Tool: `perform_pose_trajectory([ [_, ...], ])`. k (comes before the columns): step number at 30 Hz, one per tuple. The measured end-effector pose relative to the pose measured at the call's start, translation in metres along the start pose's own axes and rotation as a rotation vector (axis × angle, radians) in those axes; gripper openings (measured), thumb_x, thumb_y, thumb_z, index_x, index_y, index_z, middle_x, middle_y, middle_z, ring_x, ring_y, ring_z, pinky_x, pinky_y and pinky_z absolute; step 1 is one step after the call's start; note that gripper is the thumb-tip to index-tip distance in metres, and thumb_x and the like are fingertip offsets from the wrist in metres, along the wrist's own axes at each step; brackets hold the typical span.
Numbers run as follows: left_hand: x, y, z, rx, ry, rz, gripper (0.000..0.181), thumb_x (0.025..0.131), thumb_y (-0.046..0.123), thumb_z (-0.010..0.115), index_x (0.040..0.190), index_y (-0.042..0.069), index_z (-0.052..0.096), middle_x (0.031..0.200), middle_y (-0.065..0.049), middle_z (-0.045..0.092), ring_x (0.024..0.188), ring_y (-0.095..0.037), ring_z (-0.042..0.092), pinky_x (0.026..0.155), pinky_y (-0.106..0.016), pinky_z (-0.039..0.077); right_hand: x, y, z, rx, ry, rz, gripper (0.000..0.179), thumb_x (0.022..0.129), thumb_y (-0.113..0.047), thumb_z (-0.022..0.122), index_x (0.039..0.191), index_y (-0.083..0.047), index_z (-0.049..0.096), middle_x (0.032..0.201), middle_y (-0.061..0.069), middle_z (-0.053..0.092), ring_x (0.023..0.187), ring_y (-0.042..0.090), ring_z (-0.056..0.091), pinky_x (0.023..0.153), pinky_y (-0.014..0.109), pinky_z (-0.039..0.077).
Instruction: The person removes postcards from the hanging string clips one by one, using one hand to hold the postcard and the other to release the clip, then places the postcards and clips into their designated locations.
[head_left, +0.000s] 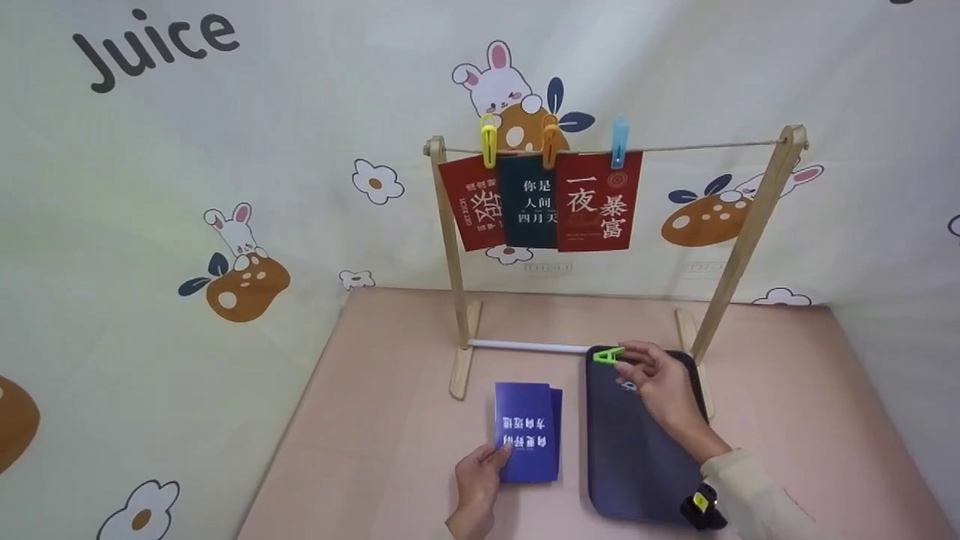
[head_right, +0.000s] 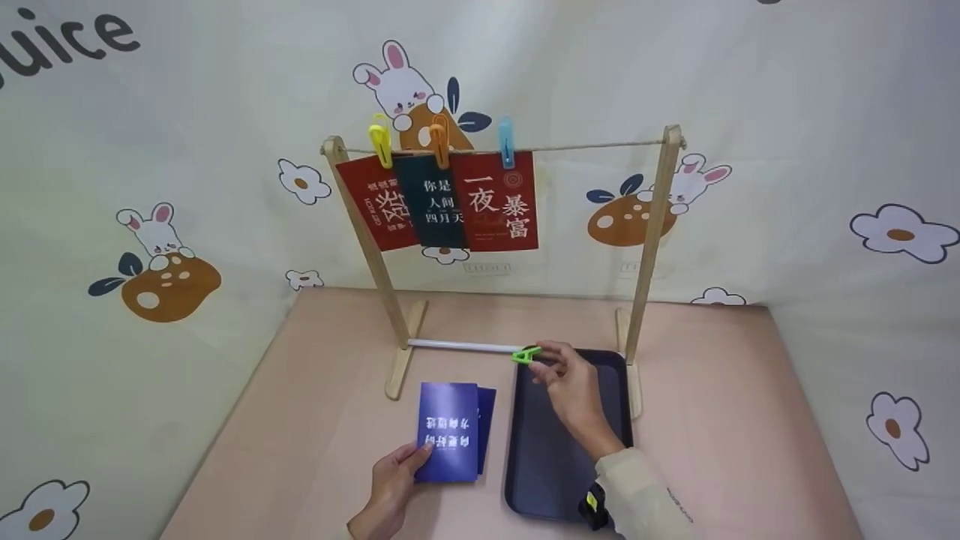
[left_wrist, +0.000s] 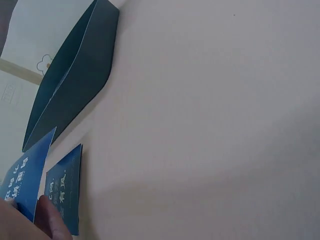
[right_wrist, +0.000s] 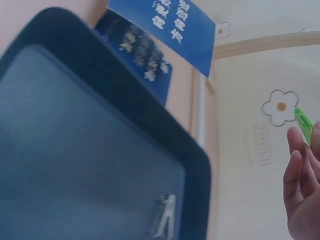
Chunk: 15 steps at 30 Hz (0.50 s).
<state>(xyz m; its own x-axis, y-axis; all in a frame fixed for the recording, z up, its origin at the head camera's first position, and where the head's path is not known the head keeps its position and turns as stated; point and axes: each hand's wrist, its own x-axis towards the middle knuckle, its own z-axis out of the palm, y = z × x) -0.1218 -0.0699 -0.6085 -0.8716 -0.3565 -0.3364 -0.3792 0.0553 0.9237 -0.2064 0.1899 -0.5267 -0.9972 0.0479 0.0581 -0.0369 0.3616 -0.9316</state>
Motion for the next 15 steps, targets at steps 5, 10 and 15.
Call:
perform_pose_trajectory([
  [5,0.003,-0.004,-0.002,0.045,0.035,-0.025,0.028,0.085,0.013,0.078,0.102,-0.008,0.073,0.096,-0.019,0.077,0.089,-0.021,0.071,0.084,-0.041,0.058,-0.005,0.023,0.003,-0.064,0.010,0.044,0.034,0.093,-0.003,0.068,0.126,-0.001,0.063,0.115,0.019,0.072,0.074,0.005,0.069,0.058,0.019,0.053],
  [10,0.007,-0.006,-0.005,0.084,0.064,0.001,0.025,0.083,0.010,0.078,0.100,-0.008,0.073,0.091,-0.019,0.076,0.083,-0.021,0.071,0.078,-0.038,0.059,-0.009,0.045,0.001,-0.138,0.046,0.023,0.030,0.091,-0.002,0.070,0.121,0.000,0.066,0.110,0.021,0.072,0.074,0.002,0.066,0.063,0.018,0.055],
  [15,0.011,-0.010,-0.007,0.181,0.094,0.058,0.022,0.082,0.007,0.079,0.097,-0.008,0.073,0.082,-0.014,0.075,0.073,-0.016,0.069,0.066,-0.030,0.057,-0.016,0.072,0.001,-0.304,0.059,-0.035,0.027,0.086,-0.006,0.076,0.112,-0.001,0.070,0.100,0.016,0.069,0.070,0.002,0.053,0.060,0.016,0.046],
])
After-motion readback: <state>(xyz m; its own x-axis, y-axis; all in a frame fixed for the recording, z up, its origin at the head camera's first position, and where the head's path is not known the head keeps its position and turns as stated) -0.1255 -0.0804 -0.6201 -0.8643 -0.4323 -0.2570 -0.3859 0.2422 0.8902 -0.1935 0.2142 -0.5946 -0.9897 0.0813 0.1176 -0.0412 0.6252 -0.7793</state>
